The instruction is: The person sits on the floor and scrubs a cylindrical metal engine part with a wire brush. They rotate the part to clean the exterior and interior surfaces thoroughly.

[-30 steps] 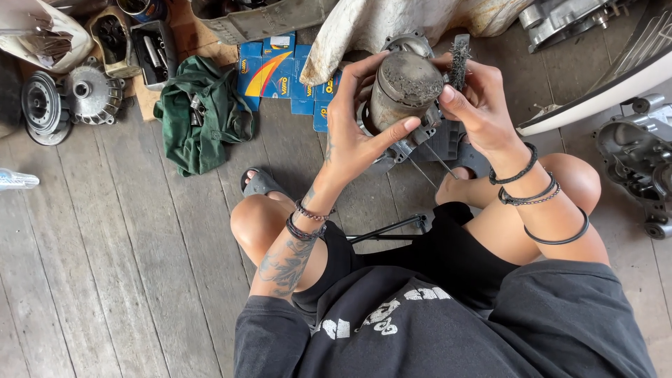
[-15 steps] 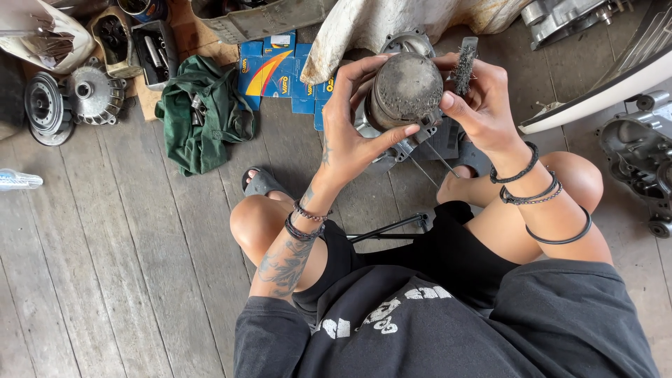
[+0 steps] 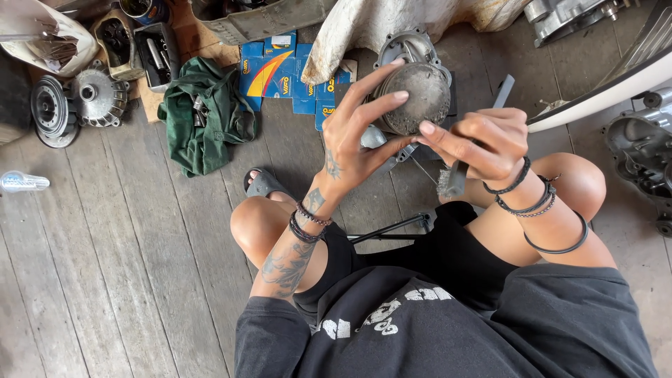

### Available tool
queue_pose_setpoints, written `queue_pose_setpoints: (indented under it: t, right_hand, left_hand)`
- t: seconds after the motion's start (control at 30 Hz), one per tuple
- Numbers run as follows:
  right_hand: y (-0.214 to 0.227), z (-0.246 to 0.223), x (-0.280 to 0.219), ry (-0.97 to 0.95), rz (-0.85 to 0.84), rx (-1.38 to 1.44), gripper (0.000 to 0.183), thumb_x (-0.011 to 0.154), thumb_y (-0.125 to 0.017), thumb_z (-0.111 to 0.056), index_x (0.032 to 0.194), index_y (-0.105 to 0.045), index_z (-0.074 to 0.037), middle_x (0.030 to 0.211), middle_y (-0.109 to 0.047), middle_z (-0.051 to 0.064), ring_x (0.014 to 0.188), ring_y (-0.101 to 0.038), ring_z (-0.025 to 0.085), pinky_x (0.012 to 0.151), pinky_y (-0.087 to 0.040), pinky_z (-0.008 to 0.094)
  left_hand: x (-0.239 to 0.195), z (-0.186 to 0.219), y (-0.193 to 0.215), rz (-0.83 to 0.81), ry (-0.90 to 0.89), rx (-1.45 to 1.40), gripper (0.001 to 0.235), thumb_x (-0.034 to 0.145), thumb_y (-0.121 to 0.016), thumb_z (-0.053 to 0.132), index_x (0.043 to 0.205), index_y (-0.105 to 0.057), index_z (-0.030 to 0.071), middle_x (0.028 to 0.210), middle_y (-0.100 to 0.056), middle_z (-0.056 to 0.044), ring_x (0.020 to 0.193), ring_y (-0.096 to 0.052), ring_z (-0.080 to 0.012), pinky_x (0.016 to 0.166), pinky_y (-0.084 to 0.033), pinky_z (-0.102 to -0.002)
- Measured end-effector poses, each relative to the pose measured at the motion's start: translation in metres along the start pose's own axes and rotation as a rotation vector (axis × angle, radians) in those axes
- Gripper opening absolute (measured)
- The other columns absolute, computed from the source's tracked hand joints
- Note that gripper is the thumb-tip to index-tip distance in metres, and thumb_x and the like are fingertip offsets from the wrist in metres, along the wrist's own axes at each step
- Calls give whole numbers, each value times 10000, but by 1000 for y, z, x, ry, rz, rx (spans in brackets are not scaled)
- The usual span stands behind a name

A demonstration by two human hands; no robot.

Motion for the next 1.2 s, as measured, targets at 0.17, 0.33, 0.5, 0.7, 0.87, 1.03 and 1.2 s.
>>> queue_pose_setpoints:
  t: [0.17, 0.33, 0.5, 0.7, 0.87, 1.03, 1.2]
  right_hand:
    - [7, -8, 8, 26, -35, 7, 100, 991, -792, 53, 1084, -800, 16, 743, -392, 58, 495, -330, 147, 441, -276, 278]
    - [16, -16, 11, 41, -96, 2, 172, 1027, -669, 43, 1130, -801, 5, 798, -412, 75, 544, -411, 169, 467, -316, 281]
    - [17, -15, 3, 49, -58, 17, 169, 999, -724, 79, 1139, -783, 5, 788, -429, 81, 539, -429, 177, 473, -334, 291]
    - [15, -8, -7, 24, 48, -2, 398, 976, -942, -131, 1223, -658, -2, 721, -584, 43, 530, -502, 137, 485, -471, 298]
    - [14, -5, -2, -68, -43, 61, 322, 982, -923, -104, 1223, -730, -15, 774, -516, 53, 552, -435, 164, 492, -426, 298]
    - [6, 0, -4, -117, -4, 70, 293, 1002, -865, -175, 1192, -706, -20, 679, -504, 61, 491, -402, 173, 480, -389, 315]
    - [3, 17, 3, -357, 52, 110, 496, 973, -797, -389, 1183, -637, 30, 644, -525, 39, 494, -438, 124, 539, -380, 284]
  left_hand:
    - [-6, -1, -4, -15, -67, 31, 490, 1064, -741, 232, 1424, -412, 194, 1526, -454, -222, 1391, -612, -404, 1134, -616, -427]
    - [-6, 1, -4, -16, -66, -12, 531, 1053, -735, 287, 1435, -373, 222, 1522, -464, -222, 1398, -609, -392, 1141, -600, -413]
    - [-5, 1, -7, -24, -43, -74, 552, 1022, -751, 316, 1414, -378, 209, 1503, -477, -215, 1388, -603, -412, 1155, -595, -459]
    - [0, 4, -5, -13, -65, -128, 471, 1051, -681, 310, 1391, -383, 177, 1455, -493, -273, 1374, -584, -405, 1171, -574, -485]
    - [2, 4, -6, 4, -29, -182, 497, 974, -781, 263, 1312, -436, 146, 1429, -507, -280, 1344, -600, -435, 1136, -594, -477]
    - [2, 3, -6, -3, 64, -207, 476, 980, -728, 330, 1289, -444, 106, 1408, -539, -254, 1335, -606, -400, 1147, -556, -475]
    - [-7, -19, -16, 76, 505, -256, 915, 720, -904, 443, 1421, -407, 128, 1378, -602, -95, 1214, -668, -176, 1010, -625, -291]
Point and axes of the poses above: each hand's wrist, its own x-axis towards the middle knuckle, its own y-axis out of the back of the hand, z = x × y, the point moved 4 cm from there along x, towards the middle knuckle
